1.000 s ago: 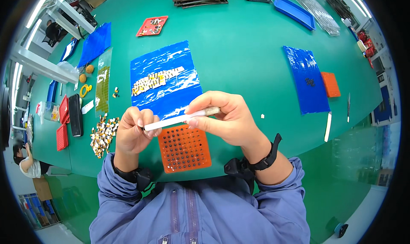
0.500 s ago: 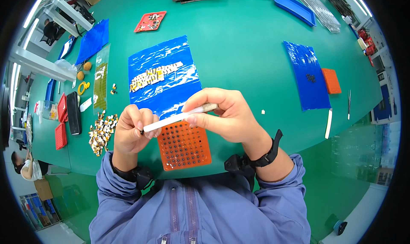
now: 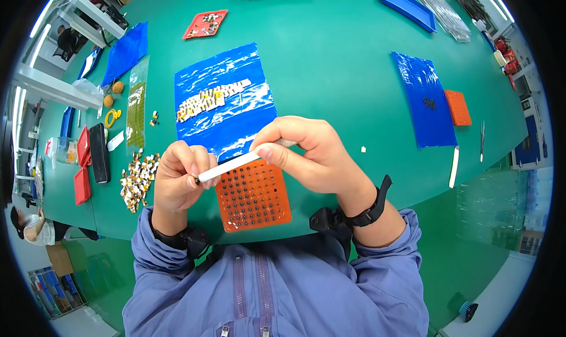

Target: The person uses a white stick-like tool to pick up small electronic components from a blue sheet and place them into holes on an orange grid. The person repeats this process continuously, moving components one at a time from the source pile to the grid.

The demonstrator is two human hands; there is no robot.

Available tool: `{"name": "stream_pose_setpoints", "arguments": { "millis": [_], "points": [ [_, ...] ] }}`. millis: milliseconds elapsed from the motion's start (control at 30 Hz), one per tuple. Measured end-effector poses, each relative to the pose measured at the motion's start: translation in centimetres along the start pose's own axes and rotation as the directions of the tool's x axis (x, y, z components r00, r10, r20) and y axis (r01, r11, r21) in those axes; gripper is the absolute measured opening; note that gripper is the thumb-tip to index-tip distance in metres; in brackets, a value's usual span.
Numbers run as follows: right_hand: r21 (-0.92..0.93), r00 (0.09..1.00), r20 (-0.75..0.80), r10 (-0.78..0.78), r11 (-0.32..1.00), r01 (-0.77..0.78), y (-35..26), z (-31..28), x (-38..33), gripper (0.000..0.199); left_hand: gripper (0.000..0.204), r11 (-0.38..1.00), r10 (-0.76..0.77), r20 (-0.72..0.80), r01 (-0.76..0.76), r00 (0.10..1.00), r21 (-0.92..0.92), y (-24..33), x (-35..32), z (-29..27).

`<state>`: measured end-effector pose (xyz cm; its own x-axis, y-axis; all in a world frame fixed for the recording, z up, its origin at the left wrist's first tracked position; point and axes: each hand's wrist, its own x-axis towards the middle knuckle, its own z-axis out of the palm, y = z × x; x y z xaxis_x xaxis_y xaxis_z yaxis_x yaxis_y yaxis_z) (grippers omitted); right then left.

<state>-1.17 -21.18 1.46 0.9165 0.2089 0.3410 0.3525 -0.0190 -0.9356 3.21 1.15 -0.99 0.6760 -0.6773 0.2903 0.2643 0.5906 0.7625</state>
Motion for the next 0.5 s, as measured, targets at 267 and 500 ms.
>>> {"name": "stream_pose_setpoints", "arguments": {
  "millis": [267,500],
  "points": [
    [-0.199,0.977,0.14,-0.16,0.962,0.186,0.23,-0.38,0.3,0.01,0.014,1.0,-0.004,0.024,0.003,1.0,0.027,0.01,-0.1,-0.19],
    [-0.243,0.978,0.083,-0.193,0.947,0.208,-0.21,0.05,0.3,0.007,0.014,0.998,-0.011,0.033,0.009,0.999,0.059,0.06,-0.25,-0.35]
  ]
}}
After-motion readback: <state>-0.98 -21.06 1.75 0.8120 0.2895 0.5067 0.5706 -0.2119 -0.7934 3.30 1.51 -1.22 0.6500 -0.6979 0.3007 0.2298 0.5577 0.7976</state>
